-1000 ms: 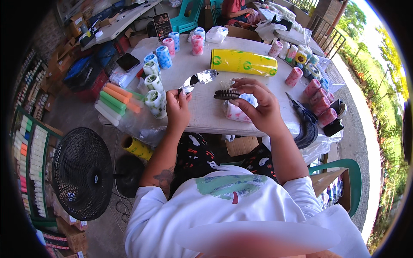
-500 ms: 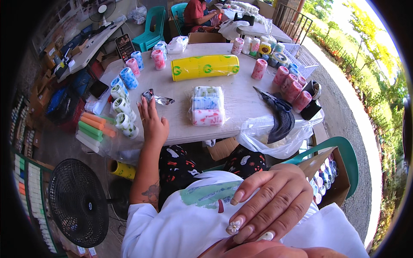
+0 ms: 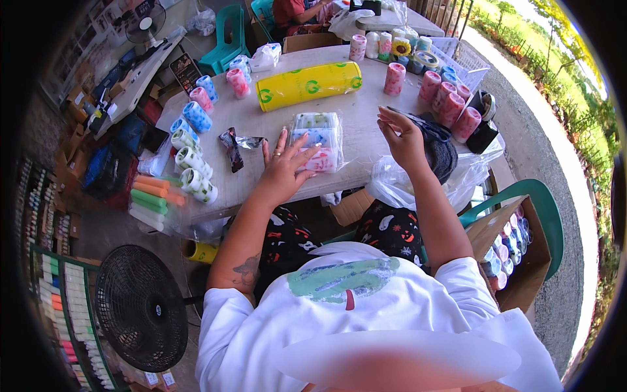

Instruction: The person sits at a table and wraps small cylindrical candles in clear plastic film. They pull film from a yellow roll, place candles on the film, fold and seal the wrap, and arrange the wrapped candles on the table.

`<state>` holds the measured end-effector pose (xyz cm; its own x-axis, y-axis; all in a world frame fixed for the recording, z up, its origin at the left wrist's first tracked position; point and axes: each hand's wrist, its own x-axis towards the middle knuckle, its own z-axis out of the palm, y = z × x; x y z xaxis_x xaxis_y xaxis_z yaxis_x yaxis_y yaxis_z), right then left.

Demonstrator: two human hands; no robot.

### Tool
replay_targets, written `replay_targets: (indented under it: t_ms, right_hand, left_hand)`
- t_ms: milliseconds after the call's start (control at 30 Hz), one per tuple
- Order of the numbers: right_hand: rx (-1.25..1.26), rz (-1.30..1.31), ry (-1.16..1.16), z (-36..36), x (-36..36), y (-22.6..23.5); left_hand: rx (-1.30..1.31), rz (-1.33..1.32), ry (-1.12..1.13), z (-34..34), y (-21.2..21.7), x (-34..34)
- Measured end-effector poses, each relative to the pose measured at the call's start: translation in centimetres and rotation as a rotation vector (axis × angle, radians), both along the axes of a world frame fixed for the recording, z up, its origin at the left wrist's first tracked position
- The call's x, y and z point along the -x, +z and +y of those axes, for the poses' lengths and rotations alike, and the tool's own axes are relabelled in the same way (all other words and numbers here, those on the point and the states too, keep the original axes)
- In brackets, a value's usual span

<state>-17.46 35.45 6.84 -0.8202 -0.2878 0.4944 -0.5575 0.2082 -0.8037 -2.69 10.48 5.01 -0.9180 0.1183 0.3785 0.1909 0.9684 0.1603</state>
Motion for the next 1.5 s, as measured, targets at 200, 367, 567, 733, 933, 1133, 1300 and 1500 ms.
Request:
replay_targets:
  t_ms: [200,367,567,733,933,1133,1300,1500]
  right_hand:
    - [-0.325,0.009,0.278,-3.4,2.2,-0.9]
    - [-0.296,-0.071,0.404,-6.0,1.7,-2.5]
    - [-0.281,0.035,0.435,-6.6,0.6,-2.8]
    - [-0.343,0.311,0.394,-6.2,0.6,-2.7]
    - [-0.405,0.471,0.368,-5.9,1.0,-3.0]
    - [-0.343,0.404,0.356,-3.3,-1.8,-2.5]
    - [-0.435,0.595,0.288,-4.1,-2.7,-2.0]
    - [-0.543,0.754,0.334,-5.9,-1.2,-2.2]
  left_hand:
    - [0.033,-0.01,0.132,-5.7,1.5,-1.8]
    - [-0.288,0.159,0.045,-5.0,0.9,-2.2]
    - [-0.199,0.228,-0.022,-1.6,-0.8,-3.2]
    - [0.007,0.283,0.048,-1.5,-1.2,-2.4]
    - [-0.083,0.363,-0.028,-2.5,-1.8,-2.7]
    - [-0.288,0.379,-0.046,-2.9,-3.3,-4.6]
    - [-0.119,0.421,0.015,-0.4,-2.0,-4.6]
    - [0.079,0.399,0.075,-0.8,-1.4,-4.6]
